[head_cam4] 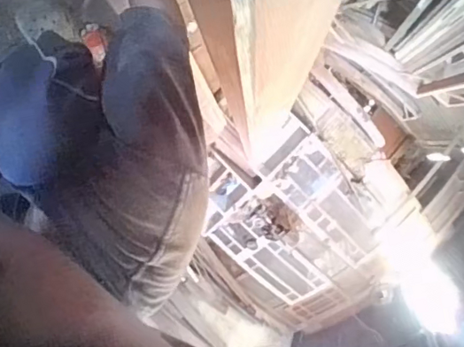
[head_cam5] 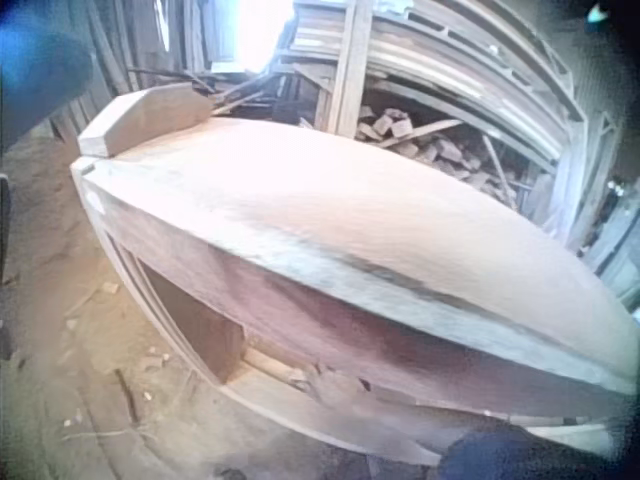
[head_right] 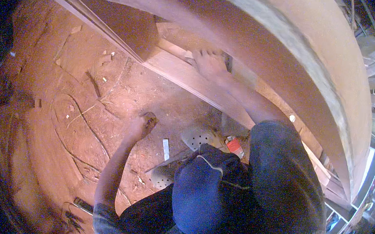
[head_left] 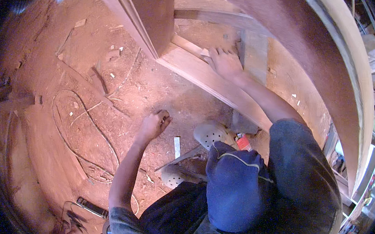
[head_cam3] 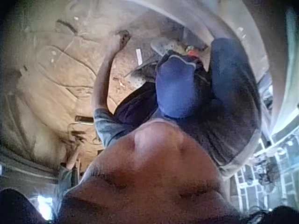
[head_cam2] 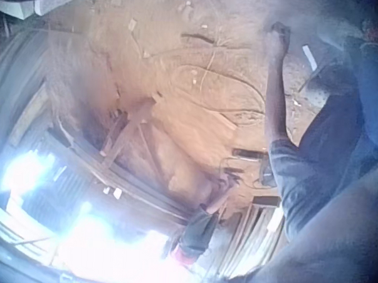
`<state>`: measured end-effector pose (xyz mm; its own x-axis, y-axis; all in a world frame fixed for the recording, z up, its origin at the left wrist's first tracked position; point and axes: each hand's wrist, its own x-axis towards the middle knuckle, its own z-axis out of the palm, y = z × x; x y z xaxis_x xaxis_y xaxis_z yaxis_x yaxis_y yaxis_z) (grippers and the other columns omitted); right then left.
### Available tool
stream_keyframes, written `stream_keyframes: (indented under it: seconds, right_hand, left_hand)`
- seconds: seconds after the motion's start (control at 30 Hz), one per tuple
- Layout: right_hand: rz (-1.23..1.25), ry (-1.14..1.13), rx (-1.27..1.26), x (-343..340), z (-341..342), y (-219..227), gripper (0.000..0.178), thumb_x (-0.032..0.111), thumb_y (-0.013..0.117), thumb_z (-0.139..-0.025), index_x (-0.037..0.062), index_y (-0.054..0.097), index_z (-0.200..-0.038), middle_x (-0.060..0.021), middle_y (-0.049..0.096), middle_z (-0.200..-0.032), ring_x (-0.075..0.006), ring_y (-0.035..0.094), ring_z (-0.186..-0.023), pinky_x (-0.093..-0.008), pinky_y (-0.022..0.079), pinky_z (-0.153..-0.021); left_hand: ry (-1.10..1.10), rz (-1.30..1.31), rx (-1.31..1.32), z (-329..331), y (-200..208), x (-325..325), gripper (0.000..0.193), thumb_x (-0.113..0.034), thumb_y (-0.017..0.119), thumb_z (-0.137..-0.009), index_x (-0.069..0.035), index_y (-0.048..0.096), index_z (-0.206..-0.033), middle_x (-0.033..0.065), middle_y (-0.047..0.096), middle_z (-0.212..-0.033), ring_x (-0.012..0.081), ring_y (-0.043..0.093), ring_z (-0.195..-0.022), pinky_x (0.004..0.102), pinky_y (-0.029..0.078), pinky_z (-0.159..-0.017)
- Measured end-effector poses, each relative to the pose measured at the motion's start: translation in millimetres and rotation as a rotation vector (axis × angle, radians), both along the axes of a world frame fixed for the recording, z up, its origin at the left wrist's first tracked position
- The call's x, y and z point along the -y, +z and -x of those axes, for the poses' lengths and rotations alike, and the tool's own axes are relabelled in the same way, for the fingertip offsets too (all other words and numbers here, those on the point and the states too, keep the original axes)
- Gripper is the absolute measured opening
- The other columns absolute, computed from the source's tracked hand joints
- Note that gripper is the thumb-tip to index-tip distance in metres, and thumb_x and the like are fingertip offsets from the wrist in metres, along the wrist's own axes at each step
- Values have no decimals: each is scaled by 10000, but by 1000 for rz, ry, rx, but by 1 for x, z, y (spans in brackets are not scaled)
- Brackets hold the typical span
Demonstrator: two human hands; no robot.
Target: The person assembles a wooden frame by hand, aligning and fitting pieces together on the floor. They adjust the frame's position and fit additional pieces into the structure.
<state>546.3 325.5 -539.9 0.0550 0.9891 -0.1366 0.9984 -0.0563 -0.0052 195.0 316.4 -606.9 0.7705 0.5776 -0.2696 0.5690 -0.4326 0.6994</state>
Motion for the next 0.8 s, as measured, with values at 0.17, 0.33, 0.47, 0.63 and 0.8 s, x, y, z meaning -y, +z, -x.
stream_keyframes:
  seconds: [0.17,0.33,0.47,0.63,0.8]
  right_hand:
    - [-242,71,37,73,-38,-20,357,332,469,-992,8,549,-1120,-223,655,-1042,-379,639,-1031,-496,512,-884]
    - [-46,-45,-56,-3,-4,-6,394,344,476,-998,0,522,-1184,-225,653,-998,-363,644,-1009,-465,529,-821]
    - [-163,34,0,61,-30,-19,379,346,473,-1001,2,528,-1150,-218,661,-1001,-370,671,-916,-461,546,-783]
    - [-189,30,9,34,-27,-24,393,358,463,-1008,3,527,-1166,-229,656,-1073,-383,680,-907,-458,561,-795]
    - [-39,-56,-74,17,-10,-11,440,406,456,-1002,0,522,-1159,-269,594,-1215,-394,621,-1078,-487,512,-907]
  left_hand:
    - [175,13,146,-10,20,-3,169,-218,658,-909,-53,627,-928,191,668,-874,376,672,-739,465,526,-638]
    - [115,21,115,-12,20,1,175,-210,654,-912,-40,617,-928,189,667,-872,373,664,-720,450,527,-625]
    - [103,-50,211,-12,18,1,168,-206,653,-910,-42,620,-927,181,659,-862,365,655,-702,447,527,-627]
    - [97,12,203,-23,17,6,161,-200,654,-907,-44,630,-939,180,659,-866,358,658,-704,446,532,-646]
    - [34,9,148,-47,27,5,186,-224,650,-911,-40,630,-935,183,668,-880,350,682,-762,441,538,-654]
